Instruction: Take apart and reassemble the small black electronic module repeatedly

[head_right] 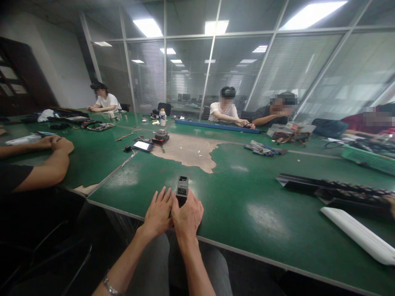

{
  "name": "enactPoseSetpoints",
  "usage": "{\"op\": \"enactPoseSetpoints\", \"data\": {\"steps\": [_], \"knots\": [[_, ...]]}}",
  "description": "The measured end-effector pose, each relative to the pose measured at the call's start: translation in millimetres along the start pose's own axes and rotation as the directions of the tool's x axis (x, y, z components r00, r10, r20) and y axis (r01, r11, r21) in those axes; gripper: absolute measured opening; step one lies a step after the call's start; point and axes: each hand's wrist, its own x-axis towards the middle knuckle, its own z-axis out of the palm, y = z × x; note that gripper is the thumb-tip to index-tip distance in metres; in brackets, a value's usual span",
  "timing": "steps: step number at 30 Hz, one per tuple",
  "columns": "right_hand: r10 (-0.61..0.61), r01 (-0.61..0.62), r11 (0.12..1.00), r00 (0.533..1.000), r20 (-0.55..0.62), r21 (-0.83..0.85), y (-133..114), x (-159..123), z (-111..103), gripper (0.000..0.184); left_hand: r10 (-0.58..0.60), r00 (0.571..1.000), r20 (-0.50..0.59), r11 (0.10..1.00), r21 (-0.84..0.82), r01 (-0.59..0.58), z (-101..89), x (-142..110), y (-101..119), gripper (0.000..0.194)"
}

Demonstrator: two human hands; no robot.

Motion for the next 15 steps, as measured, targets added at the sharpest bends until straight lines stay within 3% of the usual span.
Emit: {"op": "enactPoseSetpoints", "data": {"steps": [9, 15], "knots": [[-0.029, 0.031, 0.998, 0.998, -0.051, 0.052, -5, 11, -16, 0.051, -0.021, 0.999, -0.037, 1.000, -0.024, 0.020, 3.2, 1, 1, 0.076], [-0.014, 0.016, 1.000, 0.996, -0.087, 0.015, 9, 15, -24, 0.052, -0.017, 0.997, -0.069, 0.999, -0.029, 0.015, 5.0, 0, 0, 0.082]]}}
